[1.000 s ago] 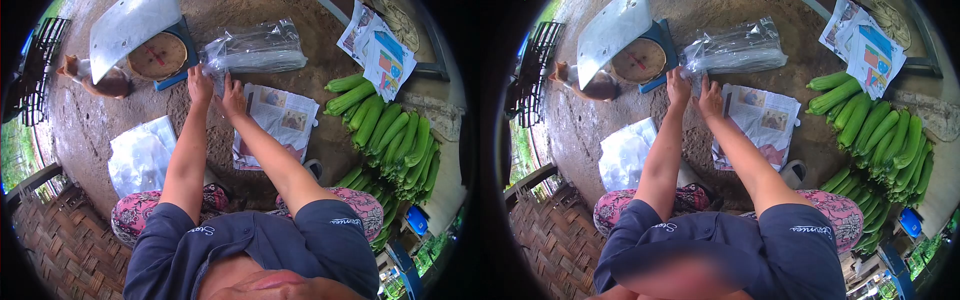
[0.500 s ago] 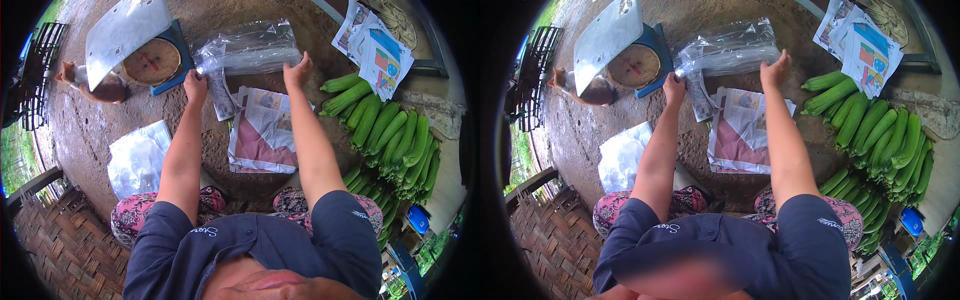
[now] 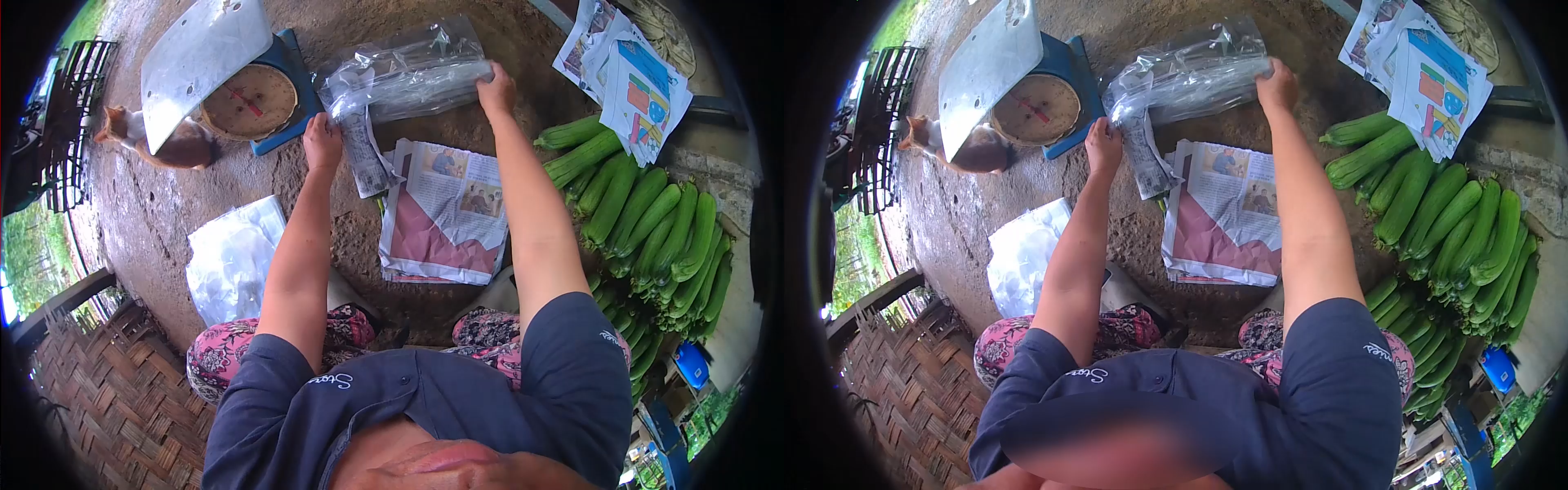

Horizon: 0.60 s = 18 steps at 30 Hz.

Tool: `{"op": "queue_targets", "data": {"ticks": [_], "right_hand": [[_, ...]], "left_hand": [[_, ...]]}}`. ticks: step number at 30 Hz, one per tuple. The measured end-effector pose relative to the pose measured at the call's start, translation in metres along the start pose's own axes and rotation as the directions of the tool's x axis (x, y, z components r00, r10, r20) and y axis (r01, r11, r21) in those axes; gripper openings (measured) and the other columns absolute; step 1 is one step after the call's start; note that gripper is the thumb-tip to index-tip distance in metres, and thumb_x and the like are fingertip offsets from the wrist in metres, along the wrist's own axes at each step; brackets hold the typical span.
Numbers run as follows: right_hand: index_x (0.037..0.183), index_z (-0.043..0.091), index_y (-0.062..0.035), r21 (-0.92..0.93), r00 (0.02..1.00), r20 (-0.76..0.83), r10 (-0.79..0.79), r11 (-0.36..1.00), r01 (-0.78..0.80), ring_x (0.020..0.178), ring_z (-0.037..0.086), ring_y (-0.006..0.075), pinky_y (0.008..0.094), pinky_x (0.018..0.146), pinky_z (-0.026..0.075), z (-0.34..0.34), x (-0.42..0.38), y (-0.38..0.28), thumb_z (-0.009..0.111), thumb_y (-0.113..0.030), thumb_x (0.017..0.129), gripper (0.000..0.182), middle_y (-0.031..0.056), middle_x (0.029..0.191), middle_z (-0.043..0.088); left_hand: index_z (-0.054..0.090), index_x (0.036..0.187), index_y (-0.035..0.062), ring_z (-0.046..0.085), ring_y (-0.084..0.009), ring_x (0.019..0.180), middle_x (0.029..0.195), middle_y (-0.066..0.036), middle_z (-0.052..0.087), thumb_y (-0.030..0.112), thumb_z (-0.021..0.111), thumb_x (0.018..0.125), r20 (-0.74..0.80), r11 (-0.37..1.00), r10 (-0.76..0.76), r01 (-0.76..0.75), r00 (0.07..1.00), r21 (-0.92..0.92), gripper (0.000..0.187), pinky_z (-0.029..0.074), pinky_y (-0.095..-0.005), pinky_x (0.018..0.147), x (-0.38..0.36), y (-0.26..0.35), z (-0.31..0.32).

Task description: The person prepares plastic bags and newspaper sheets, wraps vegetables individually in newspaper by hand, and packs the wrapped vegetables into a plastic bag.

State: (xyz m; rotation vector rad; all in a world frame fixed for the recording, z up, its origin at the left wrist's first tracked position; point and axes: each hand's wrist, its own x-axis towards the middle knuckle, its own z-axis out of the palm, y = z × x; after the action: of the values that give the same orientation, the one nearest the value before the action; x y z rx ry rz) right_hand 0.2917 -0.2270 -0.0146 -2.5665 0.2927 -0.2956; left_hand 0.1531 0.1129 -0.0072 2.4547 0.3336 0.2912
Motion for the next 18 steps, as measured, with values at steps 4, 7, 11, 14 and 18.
{"op": "queue_targets", "data": {"ticks": [4,7,11,14,18], "right_hand": [[0.093,0.071,-0.0208,0.047,0.998,0.02,0.067,0.997,-0.068,0.089,0.065,0.0336,0.0432,0.074,0.052,-0.003,0.019,0.013,0.063,-0.015,0.076,0.02,0.0111,0.092,0.069],[0.09,0.073,-0.0222,0.05,0.984,-0.009,0.176,0.983,-0.175,0.089,0.066,0.0326,0.0417,0.075,0.053,-0.015,0.026,0.013,0.061,-0.013,0.077,0.02,0.0115,0.092,0.069],[0.099,0.071,-0.0197,0.065,0.974,0.13,0.185,0.979,-0.194,0.096,0.065,0.0306,0.04,0.082,0.053,-0.016,0.036,0.02,0.065,-0.017,0.076,0.024,0.0108,0.099,0.069],[0.122,0.059,-0.0127,-0.116,0.969,0.246,0.025,0.993,0.004,0.108,0.061,0.0293,0.0391,0.092,0.048,-0.052,0.029,0.011,0.073,-0.041,0.074,0.057,0.0134,0.115,0.064],[0.106,0.066,-0.0062,-0.235,0.761,0.579,-0.292,0.834,0.499,0.099,0.064,0.03,0.0407,0.086,0.051,-0.133,0.016,0.002,0.067,-0.05,0.076,0.053,0.0186,0.102,0.067]], "left_hand": [[0.061,0.093,0.0071,0.058,-0.0362,0.077,0.089,-0.015,0.059,0.005,0.061,0.073,-0.047,0.995,0.089,-0.086,0.995,0.057,0.02,0.048,-0.045,0.071,-0.002,-0.004,-0.008],[0.061,0.092,0.0064,0.058,-0.0331,0.082,0.086,-0.013,0.059,0.0,0.061,0.069,-0.051,0.977,0.207,-0.203,0.977,0.069,0.024,0.048,-0.0433,0.073,-0.004,-0.01,-0.009],[0.061,0.099,0.0051,0.062,-0.0249,0.074,0.089,-0.011,0.059,0.003,0.063,0.075,-0.001,0.987,0.161,-0.161,0.987,0.001,0.024,0.051,-0.0353,0.07,-0.016,-0.007,-0.013],[0.055,0.113,0.0059,0.059,-0.0302,0.087,0.104,-0.016,0.057,0.003,0.062,0.074,0.013,0.989,0.144,-0.144,0.989,-0.031,0.04,0.049,-0.0394,0.076,-0.035,0.004,-0.023],[0.049,0.122,0.0072,0.055,-0.0347,0.103,0.116,-0.018,0.053,0.005,0.062,0.073,-0.119,0.986,0.165,-0.164,0.979,0.015,0.05,0.046,-0.0424,0.088,-0.057,0.018,-0.029]]}}
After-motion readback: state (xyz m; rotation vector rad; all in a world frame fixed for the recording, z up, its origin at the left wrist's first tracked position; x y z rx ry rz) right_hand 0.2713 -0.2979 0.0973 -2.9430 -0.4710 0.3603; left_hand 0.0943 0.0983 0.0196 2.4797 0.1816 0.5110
